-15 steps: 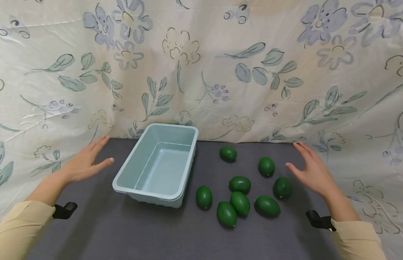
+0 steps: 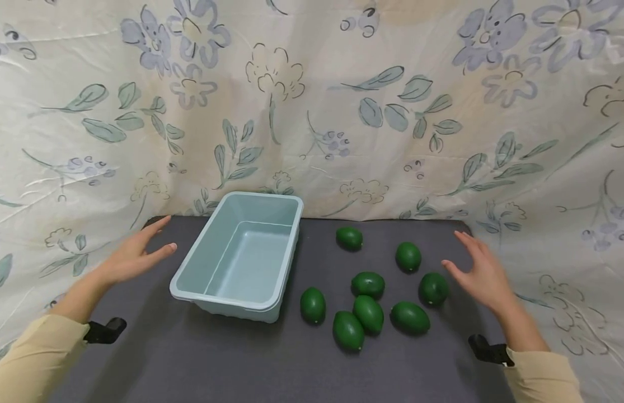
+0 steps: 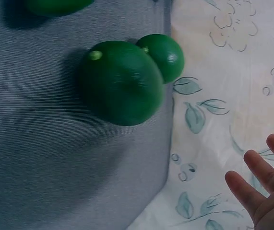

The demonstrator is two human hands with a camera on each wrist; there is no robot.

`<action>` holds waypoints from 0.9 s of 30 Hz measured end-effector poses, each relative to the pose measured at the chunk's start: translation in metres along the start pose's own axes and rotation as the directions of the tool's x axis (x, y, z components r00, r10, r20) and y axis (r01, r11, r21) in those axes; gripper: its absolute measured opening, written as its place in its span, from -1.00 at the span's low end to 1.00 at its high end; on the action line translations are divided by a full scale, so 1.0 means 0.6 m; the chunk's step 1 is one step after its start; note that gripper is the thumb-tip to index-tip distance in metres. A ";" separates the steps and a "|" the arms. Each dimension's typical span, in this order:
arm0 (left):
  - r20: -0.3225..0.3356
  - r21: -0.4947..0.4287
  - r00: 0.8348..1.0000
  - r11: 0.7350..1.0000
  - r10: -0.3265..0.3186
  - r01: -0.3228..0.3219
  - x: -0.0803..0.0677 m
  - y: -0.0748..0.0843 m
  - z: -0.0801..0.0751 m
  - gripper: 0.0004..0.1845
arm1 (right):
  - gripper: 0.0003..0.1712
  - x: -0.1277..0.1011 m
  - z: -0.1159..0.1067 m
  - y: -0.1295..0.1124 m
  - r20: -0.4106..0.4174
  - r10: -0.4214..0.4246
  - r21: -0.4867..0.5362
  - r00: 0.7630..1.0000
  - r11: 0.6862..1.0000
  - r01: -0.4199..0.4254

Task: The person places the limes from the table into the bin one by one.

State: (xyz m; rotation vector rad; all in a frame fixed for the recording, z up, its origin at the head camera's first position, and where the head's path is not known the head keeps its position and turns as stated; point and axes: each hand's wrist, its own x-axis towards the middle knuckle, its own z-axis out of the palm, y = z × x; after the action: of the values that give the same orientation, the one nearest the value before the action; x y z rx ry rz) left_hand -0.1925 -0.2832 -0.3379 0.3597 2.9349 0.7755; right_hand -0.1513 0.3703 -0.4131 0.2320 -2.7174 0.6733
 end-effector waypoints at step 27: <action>0.003 -0.280 0.997 0.957 -0.078 0.075 0.020 -0.007 0.051 -0.39 | -0.16 -0.059 0.081 0.027 0.151 0.156 0.030 0.976 0.986 -0.163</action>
State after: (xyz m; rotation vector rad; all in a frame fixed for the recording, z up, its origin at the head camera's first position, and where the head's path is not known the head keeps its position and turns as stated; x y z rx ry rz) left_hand -0.2005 -0.2691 -0.3666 0.2180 2.7703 1.1628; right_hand -0.1357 0.3637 -0.4731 0.0763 -2.8890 0.7877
